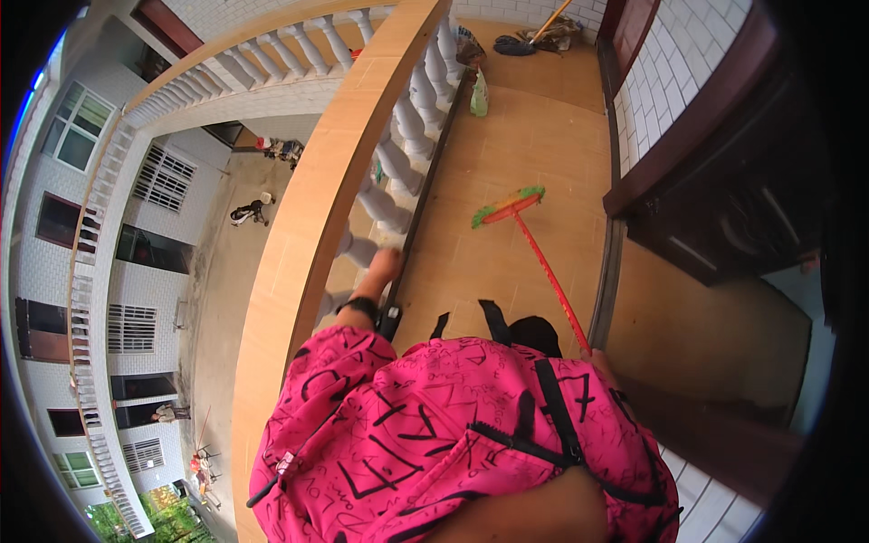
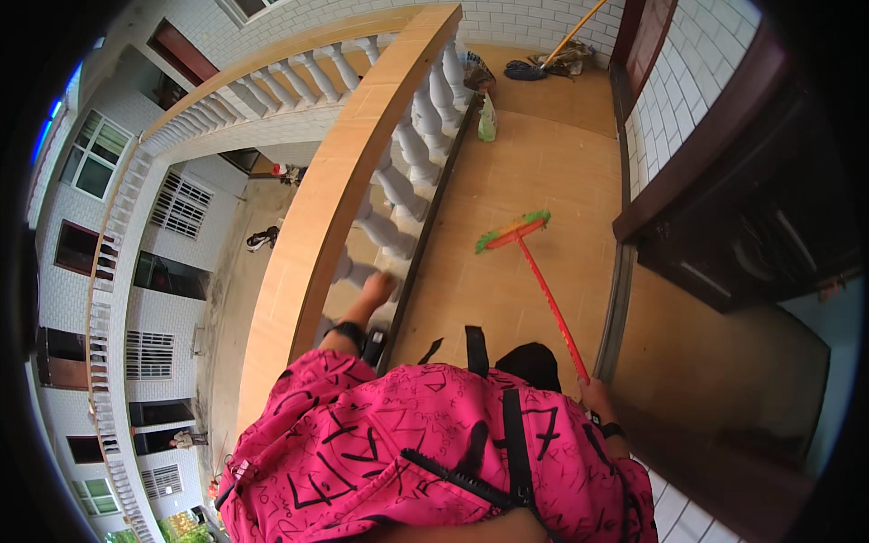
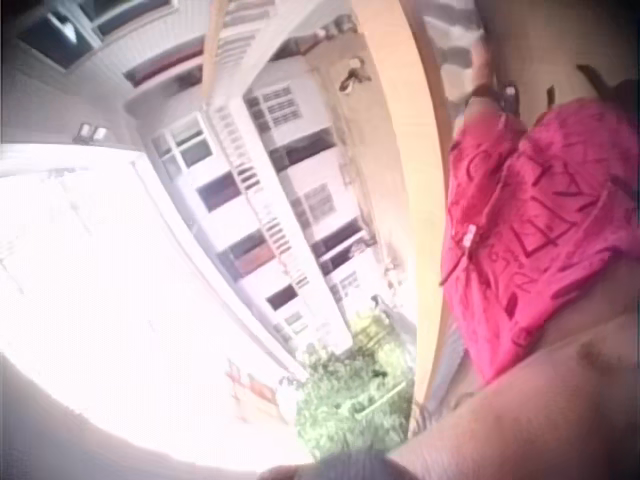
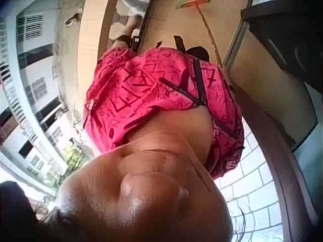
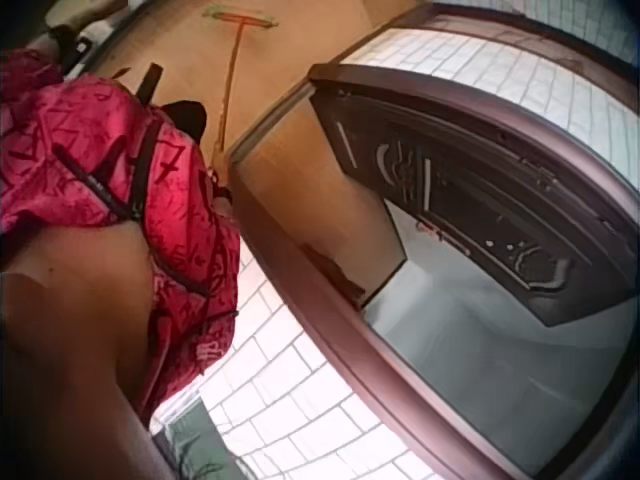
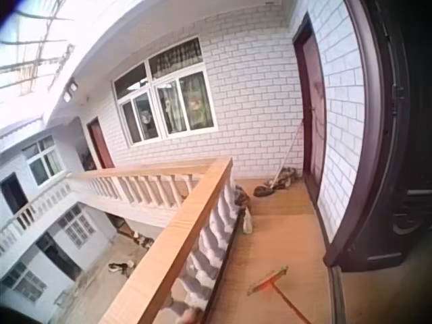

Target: The person sweeps a tiled balcony floor using a red-handled broom, moving debris toward a corner. They briefly open a window and later walk along the balcony while continuing to sweep.

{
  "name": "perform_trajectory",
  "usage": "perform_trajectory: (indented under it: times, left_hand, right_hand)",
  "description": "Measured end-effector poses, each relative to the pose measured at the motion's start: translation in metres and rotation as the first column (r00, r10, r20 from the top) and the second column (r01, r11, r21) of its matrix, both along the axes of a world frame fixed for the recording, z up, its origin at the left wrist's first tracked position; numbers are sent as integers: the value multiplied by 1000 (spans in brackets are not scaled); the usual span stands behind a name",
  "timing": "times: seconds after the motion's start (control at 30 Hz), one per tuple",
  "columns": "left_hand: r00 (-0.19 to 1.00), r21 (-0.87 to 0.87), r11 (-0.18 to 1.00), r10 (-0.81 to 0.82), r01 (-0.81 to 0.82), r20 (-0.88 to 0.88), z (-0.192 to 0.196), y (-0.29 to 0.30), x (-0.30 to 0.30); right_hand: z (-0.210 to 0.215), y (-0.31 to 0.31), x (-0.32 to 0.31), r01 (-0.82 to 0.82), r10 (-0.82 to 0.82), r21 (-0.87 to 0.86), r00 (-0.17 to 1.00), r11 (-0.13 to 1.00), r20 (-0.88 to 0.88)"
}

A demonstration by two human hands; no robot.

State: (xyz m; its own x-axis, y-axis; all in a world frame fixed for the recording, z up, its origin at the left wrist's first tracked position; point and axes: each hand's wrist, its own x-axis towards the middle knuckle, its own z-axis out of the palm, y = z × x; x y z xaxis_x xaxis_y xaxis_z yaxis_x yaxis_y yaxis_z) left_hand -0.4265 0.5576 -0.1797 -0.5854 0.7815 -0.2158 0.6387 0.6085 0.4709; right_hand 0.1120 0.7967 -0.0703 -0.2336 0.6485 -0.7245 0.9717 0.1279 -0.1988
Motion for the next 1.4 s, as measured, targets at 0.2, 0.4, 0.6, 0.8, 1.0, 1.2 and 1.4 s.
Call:
perform_trajectory:
  times: [0.2, 0.4, 0.6, 0.8, 1.0, 1.2, 1.4]
  left_hand:
    - [981, -125, 991, 74, -51, 181, 55, 85, -19]
    - [861, -640, 767, 296, 44, 414, 4, -137, 57]
    - [728, -792, 601, 590, -107, 349, -2, -220, 114]
    - [830, -568, 815, 392, -114, 396, -51, -112, 69]
    - [890, -96, 986, 164, -135, 426, 33, 144, -6]
    - [790, -120, 962, 269, -244, 551, 94, 164, -26]
    - [910, -568, 791, 33, 229, 414, 15, -17, 106]
  right_hand:
    - [2, 63, -35, -59, 60, -46, 998, 997, 28]
    - [36, 150, -59, -227, 204, 58, 943, 972, 263]
    - [40, 222, -78, -272, 221, 136, 926, 953, 304]
    - [16, 253, -95, -293, 274, 138, 951, 946, 141]
    - [36, 289, -129, -339, 296, 151, 922, 928, 252]
    - [59, 315, -184, -477, 437, 97, 857, 874, 275]
    - [77, 379, -267, -648, 564, 192, 746, 737, 354]
